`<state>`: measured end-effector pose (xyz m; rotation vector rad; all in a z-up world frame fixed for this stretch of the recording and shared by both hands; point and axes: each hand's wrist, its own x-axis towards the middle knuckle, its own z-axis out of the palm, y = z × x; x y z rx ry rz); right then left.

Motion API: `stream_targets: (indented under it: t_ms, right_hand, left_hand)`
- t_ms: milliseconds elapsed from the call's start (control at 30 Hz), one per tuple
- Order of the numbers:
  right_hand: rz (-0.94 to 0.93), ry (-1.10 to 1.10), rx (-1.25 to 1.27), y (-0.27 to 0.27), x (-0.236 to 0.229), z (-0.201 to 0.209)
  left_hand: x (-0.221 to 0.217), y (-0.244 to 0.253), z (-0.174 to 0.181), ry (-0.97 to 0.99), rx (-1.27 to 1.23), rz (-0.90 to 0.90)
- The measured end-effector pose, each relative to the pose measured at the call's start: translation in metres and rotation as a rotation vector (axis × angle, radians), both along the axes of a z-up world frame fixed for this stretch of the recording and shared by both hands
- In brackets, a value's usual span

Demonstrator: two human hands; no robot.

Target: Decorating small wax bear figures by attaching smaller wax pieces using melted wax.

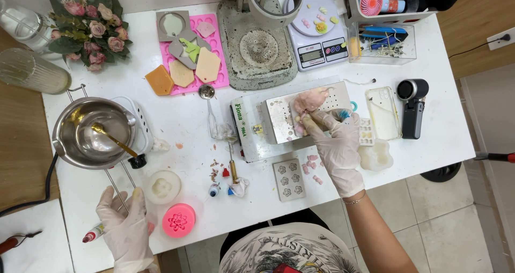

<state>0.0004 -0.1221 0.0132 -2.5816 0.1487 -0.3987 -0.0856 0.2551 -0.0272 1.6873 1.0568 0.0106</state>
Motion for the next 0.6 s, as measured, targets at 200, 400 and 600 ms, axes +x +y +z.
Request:
stream_targets:
  t_ms: [200, 400, 600]
  right_hand:
    - [0.042, -0.004, -0.006, -0.001, 0.000, 0.001]
    - [-0.001, -0.066, 0.008, 0.003, -0.013, 0.028]
    - [0.167, -0.123, 0.758, 0.033, -0.049, 0.006]
  left_hand:
    - [-0.003, 0.009, -0.040, -0.236, -0.232, -0.003]
    - [0.024, 0.003, -0.010, -0.156, -0.488, 0.174]
    - [0.019, 0.020, -0.061, -0.352, -0.568, 0.101]
